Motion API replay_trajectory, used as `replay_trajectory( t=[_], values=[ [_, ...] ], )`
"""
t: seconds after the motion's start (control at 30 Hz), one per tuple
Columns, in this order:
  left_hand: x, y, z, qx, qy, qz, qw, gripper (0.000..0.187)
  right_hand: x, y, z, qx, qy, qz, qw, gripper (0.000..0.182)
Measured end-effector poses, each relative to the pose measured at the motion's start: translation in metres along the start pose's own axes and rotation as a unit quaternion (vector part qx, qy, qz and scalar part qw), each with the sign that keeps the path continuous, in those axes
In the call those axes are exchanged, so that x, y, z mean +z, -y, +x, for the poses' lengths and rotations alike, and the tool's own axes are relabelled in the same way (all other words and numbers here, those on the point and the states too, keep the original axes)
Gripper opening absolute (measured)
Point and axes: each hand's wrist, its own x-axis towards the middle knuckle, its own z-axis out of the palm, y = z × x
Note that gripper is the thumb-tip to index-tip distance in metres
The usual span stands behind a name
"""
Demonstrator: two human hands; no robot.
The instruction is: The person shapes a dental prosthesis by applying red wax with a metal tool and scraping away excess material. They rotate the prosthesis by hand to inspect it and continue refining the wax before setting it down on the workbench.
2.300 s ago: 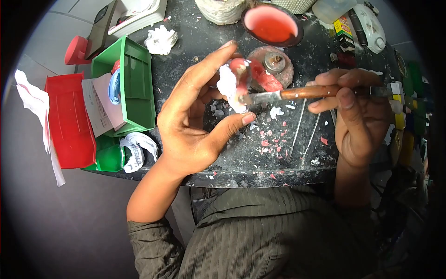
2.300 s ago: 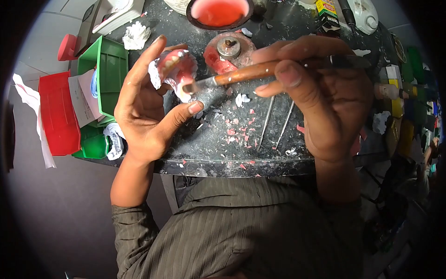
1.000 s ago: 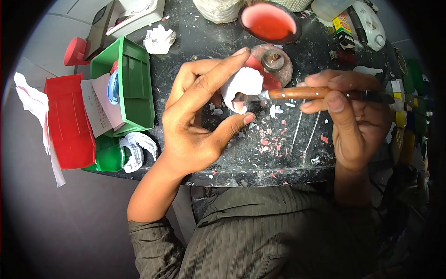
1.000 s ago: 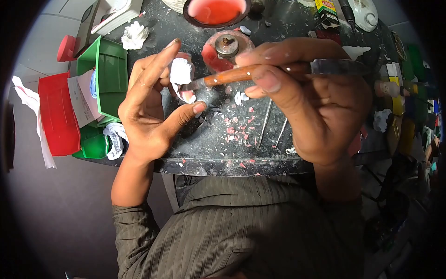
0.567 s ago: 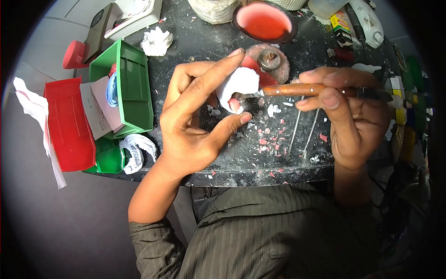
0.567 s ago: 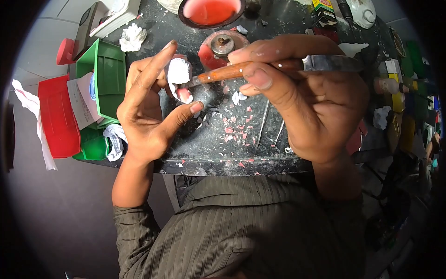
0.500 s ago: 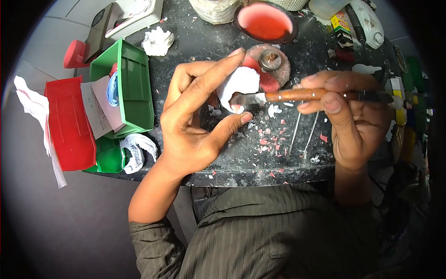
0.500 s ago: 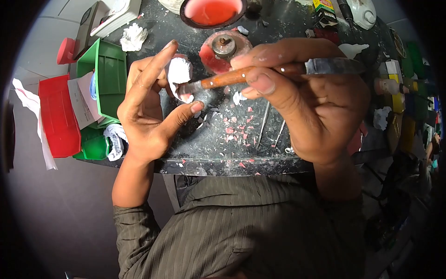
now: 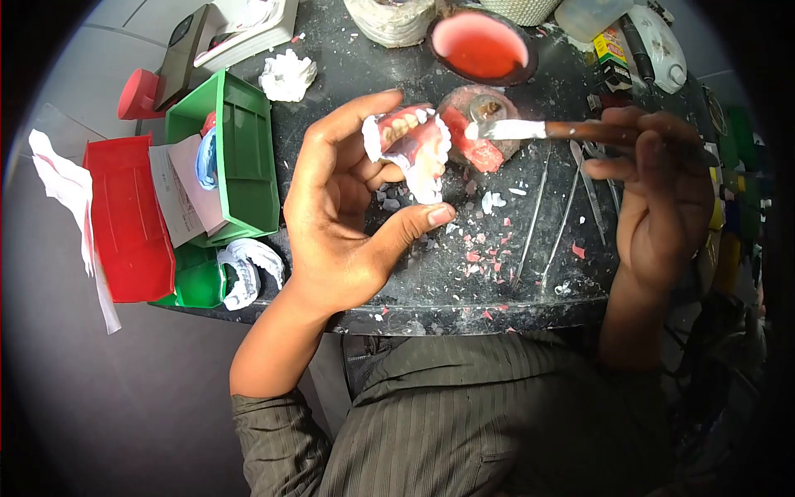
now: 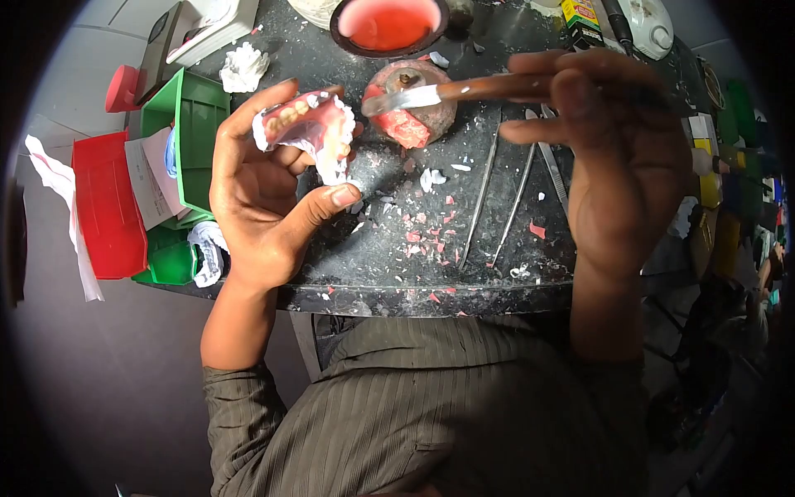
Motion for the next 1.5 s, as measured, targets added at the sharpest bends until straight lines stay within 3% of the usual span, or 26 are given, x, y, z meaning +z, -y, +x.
replay_trajectory(
  t=[0.23, 0.43, 0.57, 0.63, 0.77, 0.87, 0.93, 1.07, 1.13, 1.23, 1.33, 1.5],
  values=[
    [0.002, -0.001, 0.0, 0.006, 0.008, 0.006, 1.0, 0.078, 0.019, 0.005, -0.004, -0.024, 0.061, -0.074, 0.995, 0.02],
    [0.003, 0.0, 0.0, 0.013, 0.01, 0.005, 1.0, 0.078, 0.019, 0.004, -0.007, -0.007, 0.036, -0.001, 0.999, 0.02],
    [0.003, -0.001, -0.001, 0.005, 0.011, -0.006, 1.0, 0.078, 0.018, 0.003, -0.004, -0.043, 0.044, -0.054, 0.997, 0.021],
    [0.003, -0.001, 0.0, 0.007, 0.013, -0.006, 1.0, 0.078, 0.016, 0.002, -0.006, -0.016, 0.046, 0.023, 0.999, 0.023],
    [0.004, -0.004, 0.0, 0.004, 0.005, 0.009, 1.0, 0.079, 0.002, 0.001, -0.001, -0.049, 0.053, -0.028, 0.997, 0.024],
    [0.001, -0.006, -0.001, -0.009, -0.013, 0.004, 1.0, 0.079, -0.01, -0.002, 0.004, -0.045, 0.015, 0.05, 0.998, 0.023],
    [0.001, -0.007, 0.0, -0.028, -0.021, -0.033, 0.999, 0.08, -0.005, -0.002, 0.007, -0.04, -0.108, -0.007, 0.993, 0.018],
    [0.003, -0.008, 0.001, -0.043, -0.03, -0.064, 0.997, 0.081, -0.009, -0.003, 0.007, -0.043, -0.095, -0.014, 0.994, 0.018],
    [0.002, -0.007, 0.001, -0.035, -0.024, -0.073, 0.996, 0.082, -0.017, -0.004, 0.006, -0.061, 0.008, 0.059, 0.996, 0.023],
    [0.002, -0.008, 0.002, -0.035, -0.024, -0.088, 0.995, 0.081, -0.014, -0.006, 0.009, -0.118, -0.068, 0.001, 0.991, 0.024],
    [0.004, -0.009, 0.001, -0.038, -0.023, -0.097, 0.994, 0.081, -0.009, -0.008, 0.008, -0.089, -0.061, -0.066, 0.992, 0.025],
    [0.003, -0.011, 0.001, -0.041, -0.013, -0.098, 0.994, 0.082, -0.016, -0.002, 0.006, -0.089, -0.055, -0.001, 0.995, 0.026]
  ],
)
